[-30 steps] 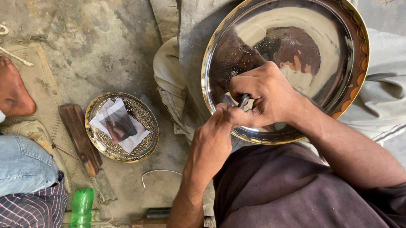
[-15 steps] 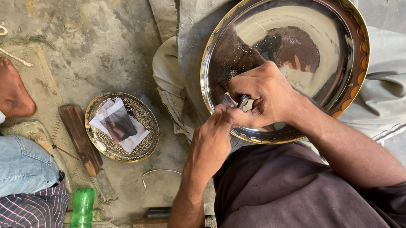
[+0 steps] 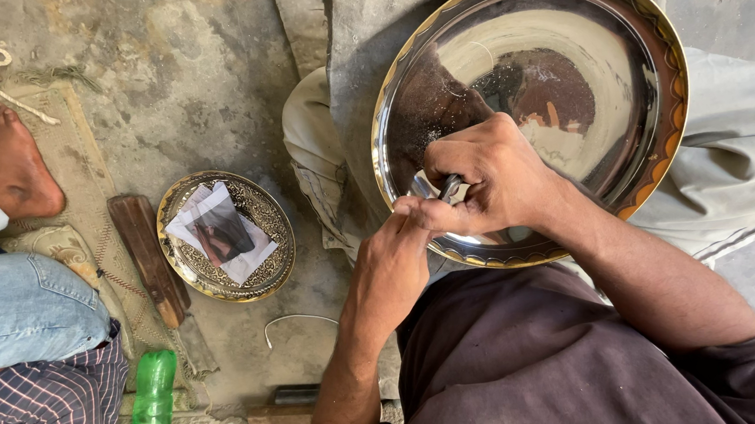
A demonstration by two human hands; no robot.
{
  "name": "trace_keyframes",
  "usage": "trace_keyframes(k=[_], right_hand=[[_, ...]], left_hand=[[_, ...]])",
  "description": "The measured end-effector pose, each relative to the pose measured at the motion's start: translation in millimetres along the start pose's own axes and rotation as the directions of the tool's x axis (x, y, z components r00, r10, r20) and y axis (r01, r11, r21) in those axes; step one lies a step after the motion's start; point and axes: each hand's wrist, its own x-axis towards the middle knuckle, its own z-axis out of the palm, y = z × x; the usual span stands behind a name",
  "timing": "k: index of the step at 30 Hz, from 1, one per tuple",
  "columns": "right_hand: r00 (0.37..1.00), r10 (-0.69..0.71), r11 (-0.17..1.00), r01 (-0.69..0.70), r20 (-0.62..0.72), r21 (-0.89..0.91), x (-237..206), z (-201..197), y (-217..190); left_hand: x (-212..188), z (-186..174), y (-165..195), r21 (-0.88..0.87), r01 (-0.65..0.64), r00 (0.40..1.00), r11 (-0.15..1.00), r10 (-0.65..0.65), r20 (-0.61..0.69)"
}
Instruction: The person sits on the floor holding a large brass-rimmed metal tray on their lap and engraves decorative patterns into its surface using a handheld scriber, repositioning and rotating the tray to reach different areas. They occasionally set the tray down and pick it back up to continue working on other sections.
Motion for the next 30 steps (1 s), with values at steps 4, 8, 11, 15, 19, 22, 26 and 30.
trace_keyframes(k=[4,8,11,15,19,22,26,30], right_hand=[[0.992,0.023,0.998,-0.031,-0.123,-0.062,-8,6,12],[0.937,0.107,0.992,-0.124,-0.332,-0.031,-9,10,10],[0.871,0.159,0.987,-0.123,-0.465,0.108,-8,6,-2],[0.899,0.06,0.984,-0.127,-0.433,-0.128,-19,-23,-24],[0.979,-0.016,0.831,-0.101,-0.205,-0.548,-31,-57,-47],[0.986,0.168,0.623,-0.098,0.011,-0.776,-29,-68,-71],[0.806,0.545,0.356,0.026,0.231,-0.934,-15,-62,-98],[0.779,0.549,0.378,0.093,0.304,-0.921,-3,-48,-100]], left_hand=[[8,-1,3,0.034,-0.084,0.969,0.996,0.09,-0.23],[22,-18,8,0.105,-0.136,0.864,0.985,0.17,-0.474],[25,-32,15,0.098,-0.142,0.784,0.985,0.172,-0.597],[19,-42,18,0.02,-0.09,0.748,0.996,0.081,-0.659],[12,-39,11,-0.037,-0.054,0.773,0.998,0.018,-0.635],[10,-32,4,-0.088,-0.048,0.784,0.995,-0.017,-0.62],[6,-24,2,-0.051,-0.041,0.778,0.998,0.0,-0.628],[5,-18,3,-0.122,-0.005,0.774,0.993,-0.073,-0.629]])
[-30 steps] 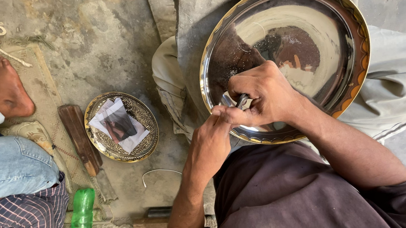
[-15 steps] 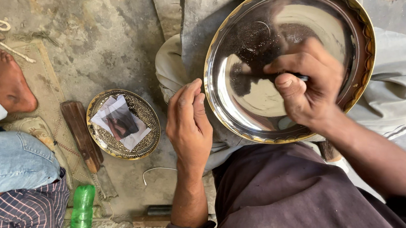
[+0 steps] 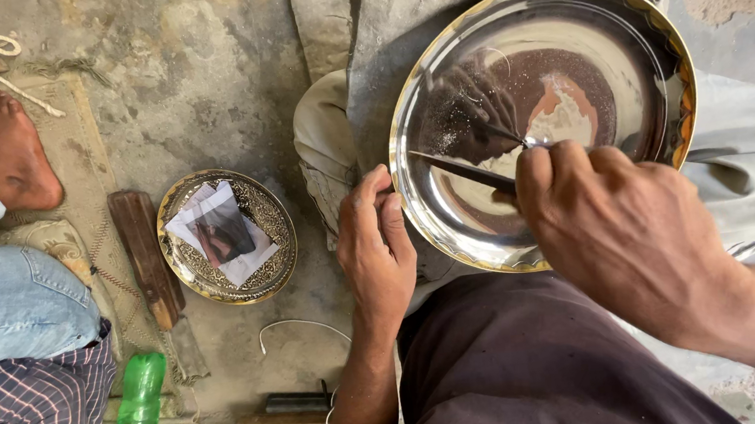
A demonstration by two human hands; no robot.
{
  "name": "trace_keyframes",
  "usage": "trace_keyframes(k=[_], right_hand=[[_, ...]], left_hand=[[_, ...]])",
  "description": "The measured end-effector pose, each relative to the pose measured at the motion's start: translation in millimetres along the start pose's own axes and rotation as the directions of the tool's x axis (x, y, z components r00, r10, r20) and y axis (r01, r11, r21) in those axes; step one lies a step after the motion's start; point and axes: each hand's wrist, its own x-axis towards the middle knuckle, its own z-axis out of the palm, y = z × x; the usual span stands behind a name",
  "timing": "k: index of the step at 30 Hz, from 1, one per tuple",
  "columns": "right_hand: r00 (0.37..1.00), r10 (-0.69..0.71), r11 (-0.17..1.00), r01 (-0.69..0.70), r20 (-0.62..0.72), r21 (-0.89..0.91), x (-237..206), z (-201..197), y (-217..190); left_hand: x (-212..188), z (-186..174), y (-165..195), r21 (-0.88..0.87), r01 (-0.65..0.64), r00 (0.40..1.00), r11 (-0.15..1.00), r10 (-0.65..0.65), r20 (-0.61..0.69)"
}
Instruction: The person sits on the floor holding a large brass-rimmed metal tray on their lap and engraves decorative patterns into its surface using a handheld scriber, repositioning and rotating the tray to reach different areas. They occasionally set the tray down and pick it back up to continue working on other sections.
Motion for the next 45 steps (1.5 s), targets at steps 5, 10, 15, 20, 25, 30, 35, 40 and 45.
trace_keyframes(k=[5,10,15,20,25,30,35,40,45], right_hand=[[0.996,0.057,0.99,-0.048,-0.07,0.129,8,-3,-4],[0.978,0.209,0.953,-0.199,-0.023,0.229,20,-17,-11],[0.976,0.217,0.948,-0.207,-0.015,0.241,34,-18,-18],[0.992,0.124,0.972,-0.115,-0.033,0.205,37,-8,-25],[0.984,0.018,0.992,0.006,-0.178,0.13,31,-8,-29],[0.993,0.017,0.983,0.005,-0.121,0.183,27,-11,-20],[0.992,0.106,0.976,-0.092,-0.062,0.2,29,-7,-20],[0.986,0.037,0.99,-0.014,-0.161,0.141,26,-8,-26],[0.976,-0.014,0.992,0.04,-0.217,0.116,20,-13,-24]], left_hand=[[-3,-1,-4,-0.022,0.013,0.999,1.0,-0.012,0.032],[-9,-1,-6,-0.035,0.126,0.99,0.991,-0.123,0.075],[-11,4,-7,0.009,0.019,0.998,1.0,-0.02,0.056],[-6,5,-11,-0.022,0.105,0.991,0.994,-0.103,0.09],[16,7,-13,-0.036,0.067,0.995,0.997,-0.064,0.073],[40,9,-16,-0.092,-0.059,0.998,0.994,0.061,0.022],[16,3,-8,-0.052,0.011,0.999,0.999,-0.009,0.041],[0,7,-2,0.001,0.154,0.98,0.988,-0.153,0.127],[47,17,-9,-0.052,-0.009,0.996,0.999,0.013,0.083]])
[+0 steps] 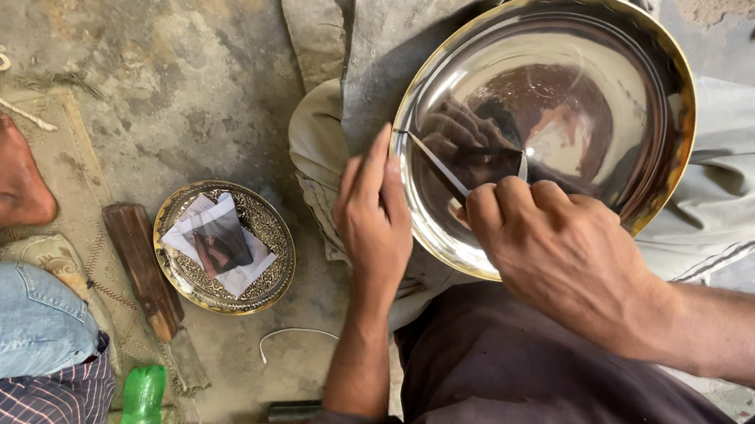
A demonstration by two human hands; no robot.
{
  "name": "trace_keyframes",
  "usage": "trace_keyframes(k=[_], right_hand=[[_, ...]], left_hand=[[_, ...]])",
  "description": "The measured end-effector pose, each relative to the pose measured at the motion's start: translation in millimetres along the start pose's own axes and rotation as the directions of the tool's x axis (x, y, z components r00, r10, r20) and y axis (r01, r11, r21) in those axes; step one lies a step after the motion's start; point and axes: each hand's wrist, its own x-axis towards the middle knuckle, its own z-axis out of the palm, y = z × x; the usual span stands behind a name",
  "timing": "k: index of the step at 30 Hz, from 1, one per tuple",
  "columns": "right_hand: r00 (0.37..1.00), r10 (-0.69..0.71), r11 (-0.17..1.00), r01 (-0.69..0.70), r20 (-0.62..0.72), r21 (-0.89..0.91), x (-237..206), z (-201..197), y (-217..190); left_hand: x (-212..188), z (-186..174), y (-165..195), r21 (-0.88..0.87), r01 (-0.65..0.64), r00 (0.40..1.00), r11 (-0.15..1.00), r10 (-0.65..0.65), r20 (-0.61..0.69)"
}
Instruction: The person sits on the floor holding a large brass-rimmed metal tray on their lap and engraves decorative patterns into its surface using a handheld scriber, repositioning and rotating the tray to reach different areas. They occasionally set the tray down and pick it back up to continue working on other sections.
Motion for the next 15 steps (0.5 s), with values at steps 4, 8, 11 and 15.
trace_keyframes(k=[4,8,11,15], right_hand=[[1.0,0.021,1.0,-0.021,-0.006,-0.009,0,3,7],[0.997,0.081,0.997,-0.081,-0.005,-0.013,0,10,2],[0.996,0.084,0.996,-0.084,-0.011,0.019,-2,12,-1],[1.0,-0.007,1.0,0.007,-0.012,0.001,-5,7,2]], left_hand=[[15,-2,3,-0.025,0.009,1.0,1.0,-0.01,-0.025],[-16,-7,15,0.034,0.061,0.998,0.998,-0.062,0.008],[-28,-4,17,0.101,0.075,0.997,0.992,-0.076,0.013],[-1,5,8,0.001,0.098,0.995,0.995,-0.098,0.022]])
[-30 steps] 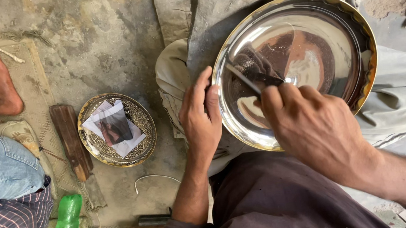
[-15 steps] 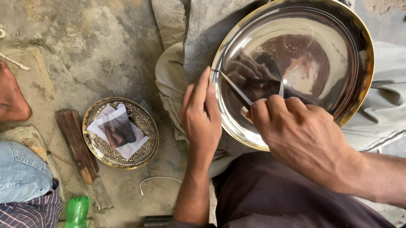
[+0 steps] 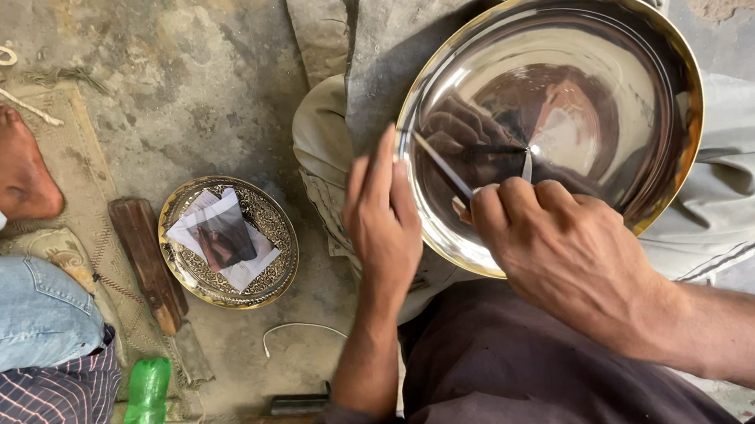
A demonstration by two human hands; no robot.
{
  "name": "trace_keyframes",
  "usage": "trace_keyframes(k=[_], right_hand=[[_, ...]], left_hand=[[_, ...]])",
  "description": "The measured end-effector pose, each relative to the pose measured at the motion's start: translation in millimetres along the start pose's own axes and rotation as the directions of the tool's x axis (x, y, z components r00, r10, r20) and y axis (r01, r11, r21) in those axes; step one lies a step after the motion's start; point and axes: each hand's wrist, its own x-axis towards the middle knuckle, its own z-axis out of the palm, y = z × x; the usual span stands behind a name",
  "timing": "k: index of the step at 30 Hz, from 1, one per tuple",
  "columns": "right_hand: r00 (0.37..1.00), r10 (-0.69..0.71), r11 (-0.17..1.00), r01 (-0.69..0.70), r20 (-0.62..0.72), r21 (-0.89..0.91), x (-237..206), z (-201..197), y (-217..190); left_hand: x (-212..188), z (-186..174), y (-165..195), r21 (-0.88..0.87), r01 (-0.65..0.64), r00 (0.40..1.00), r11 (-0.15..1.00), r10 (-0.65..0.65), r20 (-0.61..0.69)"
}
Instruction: The person sits on the floor holding a large brass-rimmed metal tray on their lap and engraves decorative patterns into its surface using a handheld scriber, repositioning and rotating the tray to reach different areas. They occasionally set the tray down and pick it back up to continue working on other sections.
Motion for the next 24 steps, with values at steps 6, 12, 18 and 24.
trace_keyframes(k=[6,12,18,24], right_hand=[[0.999,0.005,1.0,-0.006,0.036,0.03,0,-10,5],[1.0,0.016,0.998,-0.016,-0.003,0.06,1,-3,6],[0.992,-0.089,0.996,0.087,0.091,0.023,-6,-8,8],[1.0,-0.01,0.998,0.01,0.008,0.057,-9,-11,10]], left_hand=[[37,-6,1,-0.11,-0.187,0.982,0.976,0.182,-0.051],[-23,-21,10,-0.057,0.117,0.992,0.991,-0.114,0.052],[-2,-6,5,0.032,-0.057,0.998,0.998,0.057,0.002],[39,-6,11,-0.069,-0.136,0.99,0.988,0.134,-0.042]])
